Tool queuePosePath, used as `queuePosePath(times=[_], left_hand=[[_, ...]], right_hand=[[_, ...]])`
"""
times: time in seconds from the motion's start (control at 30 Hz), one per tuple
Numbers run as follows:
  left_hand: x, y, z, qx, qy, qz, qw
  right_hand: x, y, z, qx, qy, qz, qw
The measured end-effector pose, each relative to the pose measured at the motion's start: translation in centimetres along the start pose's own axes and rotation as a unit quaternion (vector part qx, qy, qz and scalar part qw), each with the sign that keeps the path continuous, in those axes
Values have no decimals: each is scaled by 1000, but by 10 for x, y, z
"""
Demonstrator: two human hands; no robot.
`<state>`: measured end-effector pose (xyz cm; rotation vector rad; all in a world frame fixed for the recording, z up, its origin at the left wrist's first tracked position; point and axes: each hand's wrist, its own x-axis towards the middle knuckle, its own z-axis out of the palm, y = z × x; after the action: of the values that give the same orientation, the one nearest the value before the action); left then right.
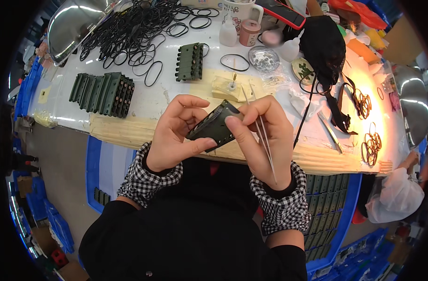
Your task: Assembling small electronic components into a housing using tweezers on a workbench.
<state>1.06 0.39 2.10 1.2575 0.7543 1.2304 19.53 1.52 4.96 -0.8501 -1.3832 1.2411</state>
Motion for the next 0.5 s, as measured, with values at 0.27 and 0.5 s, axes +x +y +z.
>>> queuePosePath(times=[0.27, 0.5], left_hand=[[2, 6, -16, -183, 119, 72, 973], [12, 22, -36, 182, 26, 182, 966]], right_hand=[[-4, 37, 11, -39, 84, -100, 991], [-9, 14, 18, -180, 41, -203, 962]])
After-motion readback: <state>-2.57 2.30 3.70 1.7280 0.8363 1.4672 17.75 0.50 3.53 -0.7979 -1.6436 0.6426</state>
